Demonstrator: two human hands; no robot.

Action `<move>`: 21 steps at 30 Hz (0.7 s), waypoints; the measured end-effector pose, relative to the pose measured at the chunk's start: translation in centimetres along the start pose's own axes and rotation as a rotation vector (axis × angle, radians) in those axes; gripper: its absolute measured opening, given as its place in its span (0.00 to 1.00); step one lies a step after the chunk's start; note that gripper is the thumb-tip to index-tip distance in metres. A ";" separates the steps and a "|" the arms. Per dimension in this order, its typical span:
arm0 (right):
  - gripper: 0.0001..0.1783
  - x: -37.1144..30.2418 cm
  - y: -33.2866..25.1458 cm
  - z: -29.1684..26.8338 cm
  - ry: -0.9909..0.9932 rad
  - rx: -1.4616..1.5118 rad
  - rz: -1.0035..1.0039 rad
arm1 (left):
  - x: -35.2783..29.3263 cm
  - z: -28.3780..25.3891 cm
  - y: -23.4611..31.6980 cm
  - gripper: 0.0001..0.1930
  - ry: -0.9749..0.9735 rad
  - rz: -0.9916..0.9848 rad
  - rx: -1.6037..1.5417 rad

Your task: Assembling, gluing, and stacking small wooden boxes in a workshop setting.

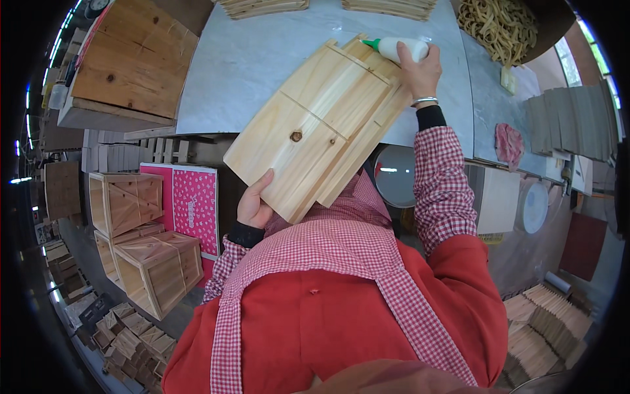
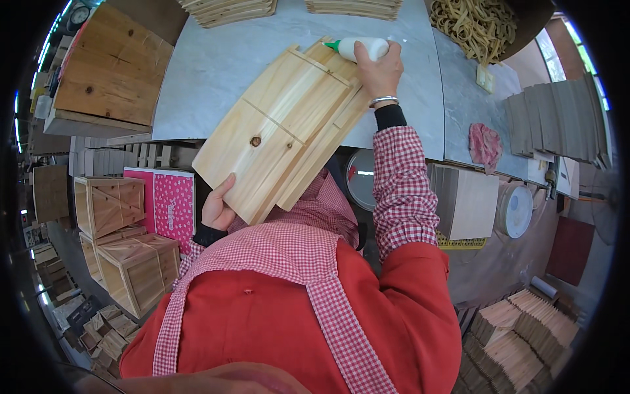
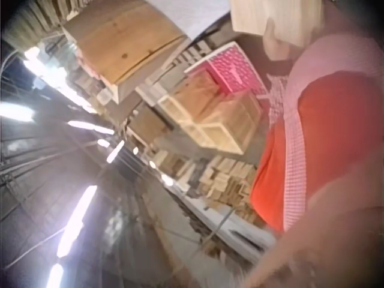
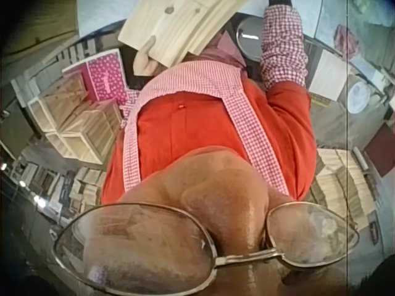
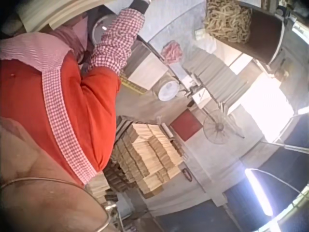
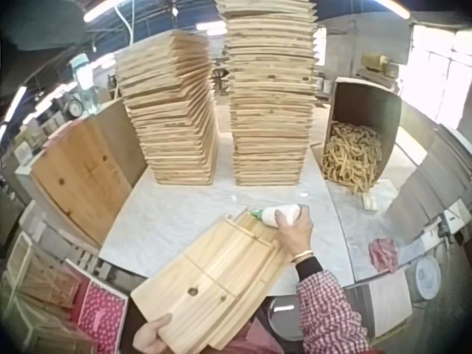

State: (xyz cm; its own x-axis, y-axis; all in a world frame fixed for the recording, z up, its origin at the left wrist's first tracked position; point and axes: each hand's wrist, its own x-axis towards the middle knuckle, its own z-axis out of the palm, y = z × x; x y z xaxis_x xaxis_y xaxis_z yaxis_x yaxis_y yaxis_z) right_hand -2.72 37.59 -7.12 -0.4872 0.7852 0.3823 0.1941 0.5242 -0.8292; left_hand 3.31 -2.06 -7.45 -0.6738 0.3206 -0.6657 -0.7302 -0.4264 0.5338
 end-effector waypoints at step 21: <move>0.29 -3.5 -1.6 -3.2 -0.022 0.141 0.051 | 0.7 -0.4 -0.4 0.26 -0.037 0.007 -0.056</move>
State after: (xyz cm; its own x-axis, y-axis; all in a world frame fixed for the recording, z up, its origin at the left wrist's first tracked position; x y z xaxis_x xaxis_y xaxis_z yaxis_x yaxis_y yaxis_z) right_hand 1.42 35.13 -5.84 -0.4985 0.8013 0.3307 0.0984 0.4314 -0.8968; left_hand 3.19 -1.96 -8.33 -0.6830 0.3479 -0.6422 -0.7190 -0.4749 0.5074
